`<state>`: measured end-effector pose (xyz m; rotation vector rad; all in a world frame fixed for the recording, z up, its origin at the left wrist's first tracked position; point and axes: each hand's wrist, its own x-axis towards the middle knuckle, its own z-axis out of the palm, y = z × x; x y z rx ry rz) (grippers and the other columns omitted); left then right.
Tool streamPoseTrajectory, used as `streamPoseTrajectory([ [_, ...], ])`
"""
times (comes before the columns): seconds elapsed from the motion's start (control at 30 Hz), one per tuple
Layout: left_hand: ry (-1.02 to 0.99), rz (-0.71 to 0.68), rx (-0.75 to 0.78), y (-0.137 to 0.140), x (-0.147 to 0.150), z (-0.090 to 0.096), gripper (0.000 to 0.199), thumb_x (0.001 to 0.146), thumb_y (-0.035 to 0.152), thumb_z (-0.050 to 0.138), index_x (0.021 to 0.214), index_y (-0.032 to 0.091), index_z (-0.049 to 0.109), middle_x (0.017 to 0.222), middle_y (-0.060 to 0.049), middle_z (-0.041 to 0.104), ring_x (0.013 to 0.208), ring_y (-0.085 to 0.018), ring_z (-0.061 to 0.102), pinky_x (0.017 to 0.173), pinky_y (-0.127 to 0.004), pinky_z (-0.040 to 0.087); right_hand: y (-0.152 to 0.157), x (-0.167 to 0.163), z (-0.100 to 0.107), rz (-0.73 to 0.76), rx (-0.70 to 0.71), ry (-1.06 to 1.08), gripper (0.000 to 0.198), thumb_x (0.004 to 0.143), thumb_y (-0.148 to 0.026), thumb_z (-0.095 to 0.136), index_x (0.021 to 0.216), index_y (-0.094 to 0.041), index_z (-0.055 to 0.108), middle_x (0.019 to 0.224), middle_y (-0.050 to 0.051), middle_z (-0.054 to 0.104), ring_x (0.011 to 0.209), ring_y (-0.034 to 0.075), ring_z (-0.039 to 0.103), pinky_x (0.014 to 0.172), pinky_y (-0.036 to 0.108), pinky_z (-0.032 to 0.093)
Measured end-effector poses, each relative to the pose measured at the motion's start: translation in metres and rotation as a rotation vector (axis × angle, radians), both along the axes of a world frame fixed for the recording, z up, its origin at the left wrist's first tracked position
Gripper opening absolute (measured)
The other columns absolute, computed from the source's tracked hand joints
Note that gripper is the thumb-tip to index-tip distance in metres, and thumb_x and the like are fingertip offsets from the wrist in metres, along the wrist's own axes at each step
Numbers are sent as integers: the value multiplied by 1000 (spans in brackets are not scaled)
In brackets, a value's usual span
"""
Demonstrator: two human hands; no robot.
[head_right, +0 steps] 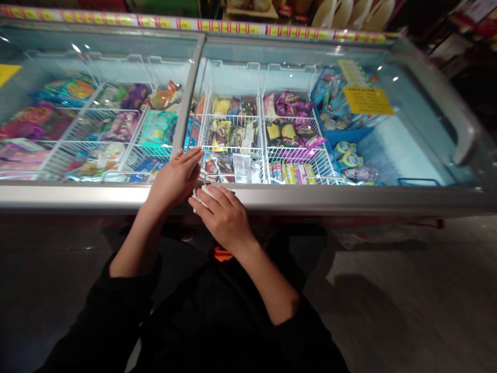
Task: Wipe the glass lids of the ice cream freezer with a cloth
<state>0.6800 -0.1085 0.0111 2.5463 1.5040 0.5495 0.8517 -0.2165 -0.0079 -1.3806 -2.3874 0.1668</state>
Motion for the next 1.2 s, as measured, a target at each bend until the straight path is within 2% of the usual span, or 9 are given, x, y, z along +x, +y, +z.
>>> streamPoseTrajectory([
  [0.1,12,-2,-14,0,0,1,48,110,20,40,153,16,60,163,-11,56,152,-25,53,132,-50,36,-6,30,-2,-81,-21,-31,50,111,-23,44,157,-37,60,158,-2,63,152,27,50,131,51,37],
  [0.2,28,9,-17,0,1,2,48,109,19,41,153,13,60,163,-12,56,152,-26,53,133,-49,35,-7,66,3,-290,11,-31,49,112,-27,40,155,-32,63,155,3,66,150,30,53,129,54,38],
  [0.3,37,31,-6,-1,3,3,48,109,19,42,152,13,60,162,-13,57,152,-27,53,133,-49,35,1,76,12,-399,24,-27,50,112,-30,37,155,-28,62,157,3,63,152,31,51,128,54,38],
  [0.53,52,20,22,-2,1,1,49,108,21,42,153,16,61,162,-11,57,151,-26,54,132,-49,37,3,48,16,-199,3,-10,50,112,-27,38,156,-29,62,160,0,60,151,26,53,129,50,38],
  [0.7,49,28,27,-1,1,-1,49,108,23,42,152,18,62,161,-9,59,151,-26,54,132,-48,37,-14,95,12,-290,11,3,52,111,-30,40,162,-35,54,160,0,60,152,29,52,127,58,40],
  [0.83,63,37,62,0,7,-4,49,107,23,41,151,17,62,160,-12,59,150,-27,56,131,-49,39,15,117,16,-370,-59,-65,56,112,-36,36,166,-28,47,170,2,47,160,30,40,132,59,34],
  [0.97,90,17,71,1,10,-3,50,107,23,40,152,13,60,159,-16,58,151,-29,54,129,-50,40,49,94,21,-218,-171,-102,59,111,-34,33,168,-23,43,174,2,40,163,28,32,133,54,32],
  [1.07,111,-5,64,2,10,-1,51,109,22,37,152,7,59,159,-21,57,151,-30,54,129,-50,40,50,80,24,-90,-184,-74,59,111,-31,31,167,-25,45,172,1,43,163,24,34,133,51,34],
  [1.2,93,-17,70,5,12,-1,52,109,21,36,157,8,54,164,-19,52,154,-28,50,130,-48,38,43,103,22,-75,-202,-57,58,112,-35,30,168,-28,44,172,0,42,162,23,34,133,51,34],
])
